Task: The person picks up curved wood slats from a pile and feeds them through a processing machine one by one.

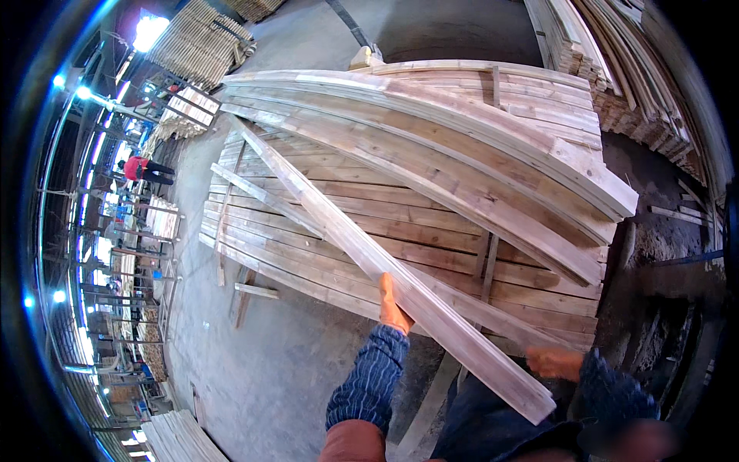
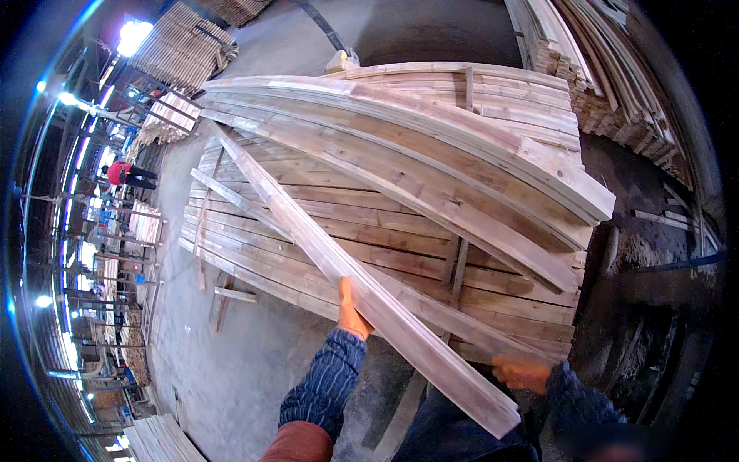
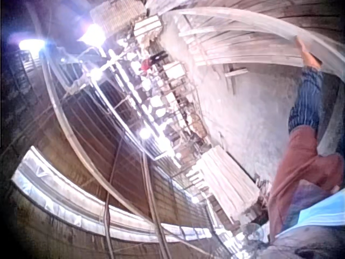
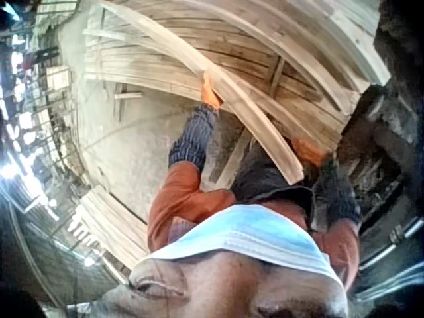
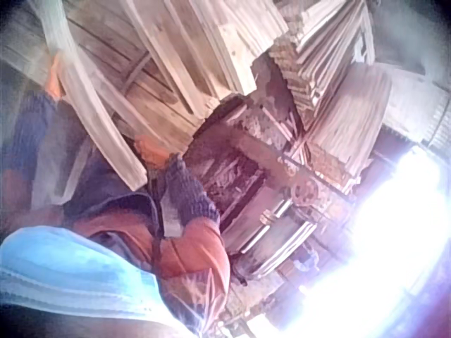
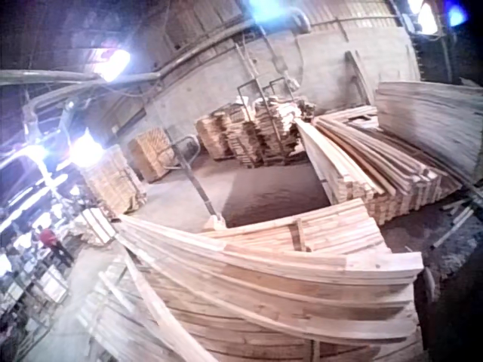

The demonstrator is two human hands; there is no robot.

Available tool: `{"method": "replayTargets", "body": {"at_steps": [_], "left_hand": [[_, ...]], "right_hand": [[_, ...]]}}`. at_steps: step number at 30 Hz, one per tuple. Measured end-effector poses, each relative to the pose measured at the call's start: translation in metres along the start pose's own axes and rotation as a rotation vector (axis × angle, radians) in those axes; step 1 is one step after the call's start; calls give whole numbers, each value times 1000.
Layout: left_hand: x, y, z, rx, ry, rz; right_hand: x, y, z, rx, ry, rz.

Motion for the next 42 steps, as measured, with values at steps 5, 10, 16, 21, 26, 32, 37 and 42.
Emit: {"method": "replayTargets", "body": {"at_steps": [5, 10, 16, 21, 26, 32, 37, 42], "left_hand": [[-22, -31, -109, 204, -186, -62], [-36, -139, -190, 475, -418, 184], [-55, -103, -213, 550, -1076, 686], [-123, 35, -157, -478, -1173, 1234], [-132, 92, -53, -767, -1262, 2210], [-161, 59, 21, -837, -1736, 2198], [-174, 34, 3, -784, -1828, 2310], [-138, 18, -27, -1023, -1738, 2223]], "right_hand": [[-108, -174, 52, 155, -254, 5], [-120, -235, 159, 332, -284, -177], [-116, -159, 25, 244, 278, -674], [-89, -83, -95, 86, 431, -638], [-75, -25, -199, 98, 661, -859], [-91, 17, -274, 16, 913, -1076], [-69, 56, -266, 38, 1000, -1154], [-50, 114, -272, 324, 1250, -1210]]}}
Point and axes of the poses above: each hand's wrist, its own z-axis towards the middle knuckle, its own x-axis out of the back of the hand, y = z × x, the point moved 1 cm from there along z, towards the middle knuckle, and after that the axes turned 12 degrees about -x, right-handed, at the moved point
